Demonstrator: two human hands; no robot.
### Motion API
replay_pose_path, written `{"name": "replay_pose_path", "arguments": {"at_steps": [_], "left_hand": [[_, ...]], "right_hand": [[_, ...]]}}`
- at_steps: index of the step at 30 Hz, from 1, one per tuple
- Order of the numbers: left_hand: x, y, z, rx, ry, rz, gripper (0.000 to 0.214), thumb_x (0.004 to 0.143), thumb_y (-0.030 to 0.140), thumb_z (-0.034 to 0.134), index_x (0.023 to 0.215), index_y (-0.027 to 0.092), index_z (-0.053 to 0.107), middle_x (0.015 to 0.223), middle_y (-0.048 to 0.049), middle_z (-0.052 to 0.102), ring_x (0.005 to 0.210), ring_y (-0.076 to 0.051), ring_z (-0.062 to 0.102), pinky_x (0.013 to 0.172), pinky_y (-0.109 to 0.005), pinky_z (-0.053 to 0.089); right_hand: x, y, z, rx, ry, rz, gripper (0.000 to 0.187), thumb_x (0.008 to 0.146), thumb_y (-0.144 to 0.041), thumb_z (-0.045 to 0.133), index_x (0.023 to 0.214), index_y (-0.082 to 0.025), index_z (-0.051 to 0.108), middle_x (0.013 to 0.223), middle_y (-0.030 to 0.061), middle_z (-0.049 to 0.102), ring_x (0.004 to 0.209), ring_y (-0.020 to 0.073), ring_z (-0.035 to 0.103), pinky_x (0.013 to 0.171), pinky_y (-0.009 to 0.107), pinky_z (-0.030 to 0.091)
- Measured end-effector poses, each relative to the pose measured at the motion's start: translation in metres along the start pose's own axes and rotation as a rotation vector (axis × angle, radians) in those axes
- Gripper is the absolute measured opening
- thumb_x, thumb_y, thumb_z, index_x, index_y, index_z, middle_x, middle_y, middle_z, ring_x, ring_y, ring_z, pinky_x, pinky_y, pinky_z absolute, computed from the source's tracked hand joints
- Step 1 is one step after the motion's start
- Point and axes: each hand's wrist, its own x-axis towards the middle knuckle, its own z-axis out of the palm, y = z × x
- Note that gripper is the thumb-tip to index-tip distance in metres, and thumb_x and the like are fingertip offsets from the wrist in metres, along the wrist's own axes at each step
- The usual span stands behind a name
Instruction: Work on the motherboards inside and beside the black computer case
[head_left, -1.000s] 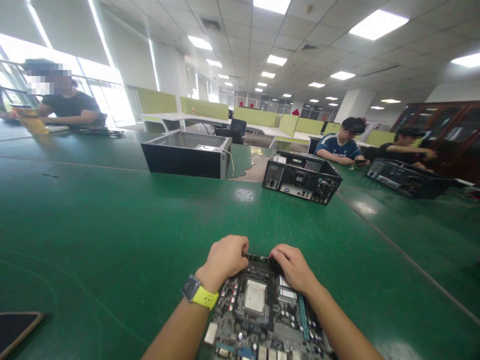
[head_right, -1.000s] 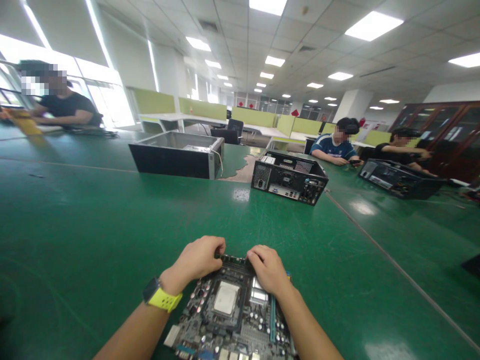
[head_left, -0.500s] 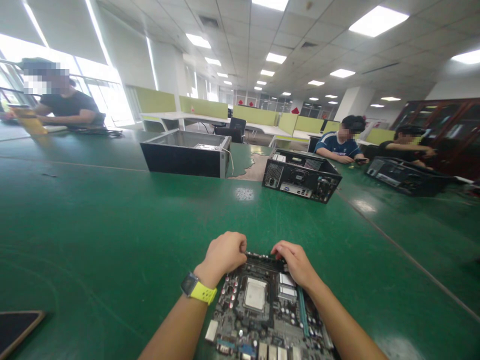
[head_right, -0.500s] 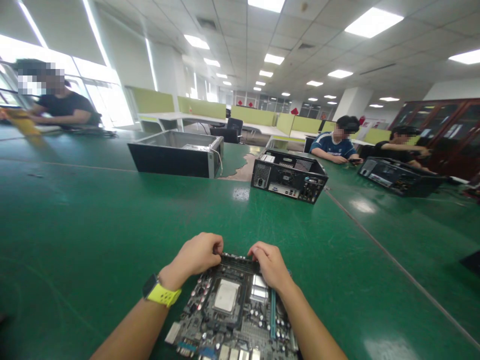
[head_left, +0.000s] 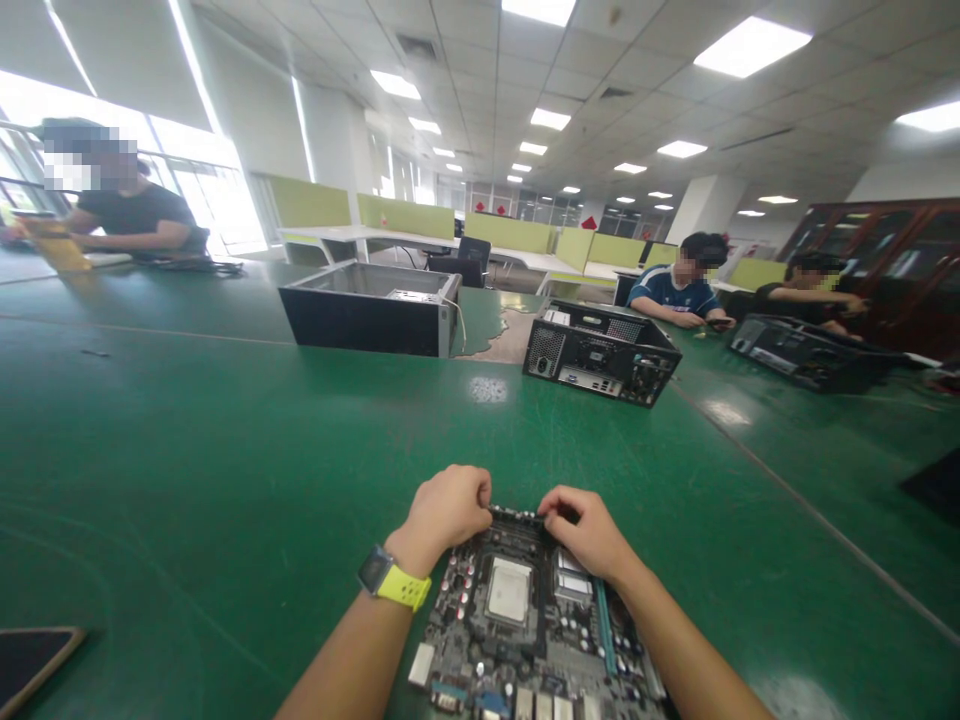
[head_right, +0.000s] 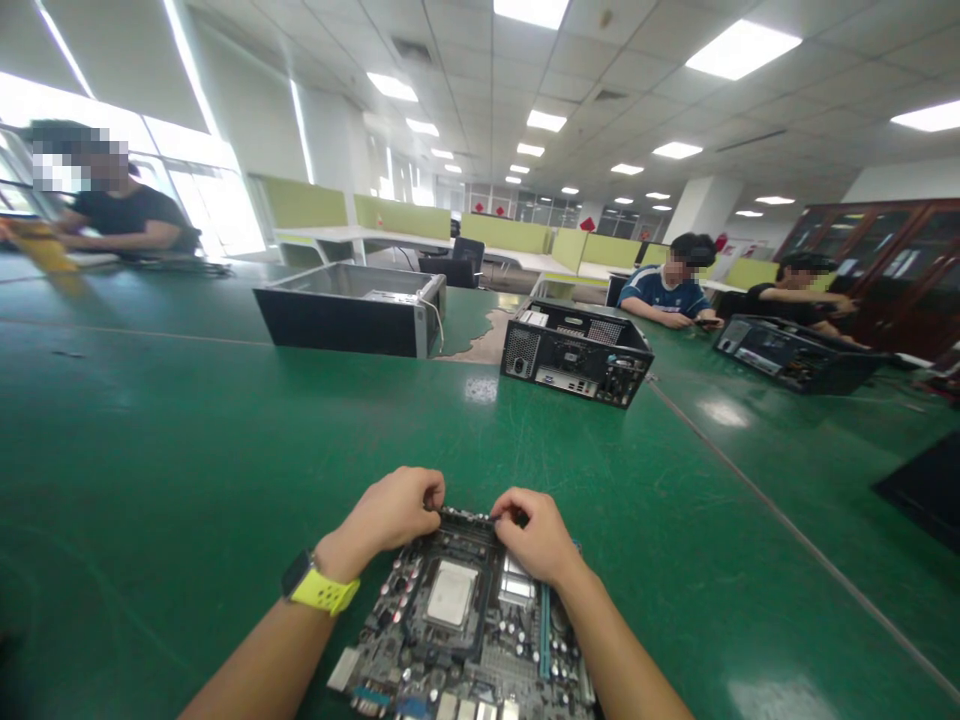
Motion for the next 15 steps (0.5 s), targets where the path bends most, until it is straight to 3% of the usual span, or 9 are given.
{"name": "replay_pose_path", "arguments": {"at_steps": [5,15], "left_hand": [[-0.0002,-0.0001,-0.0014,-0.012,0.001,0.01,0.009,0.061,0.016,0.055,0.067,0.02,0.059,0.075,-0.0004,0.064,0.07,-0.015,0.057,0.055,-0.024,0.032],[0.0025,-0.0023,-0.0001,-0.043,-0.006,-0.002,0.01,0.061,0.017,0.054,0.067,0.02,0.061,0.075,-0.0012,0.065,0.069,-0.015,0.057,0.054,-0.024,0.032]], "right_hand": [[-0.0016,-0.0027,-0.0001,-0.074,0.007,-0.082,0.017,0.064,-0.009,0.049,0.069,-0.019,0.062,0.066,-0.0019,0.059,0.066,0.0131,0.054,0.066,0.024,0.04],[-0.0007,0.0,0.0011,-0.06,0.011,-0.094,0.016,0.065,-0.009,0.049,0.07,-0.019,0.061,0.068,-0.0015,0.059,0.067,0.0134,0.055,0.066,0.025,0.041]]}}
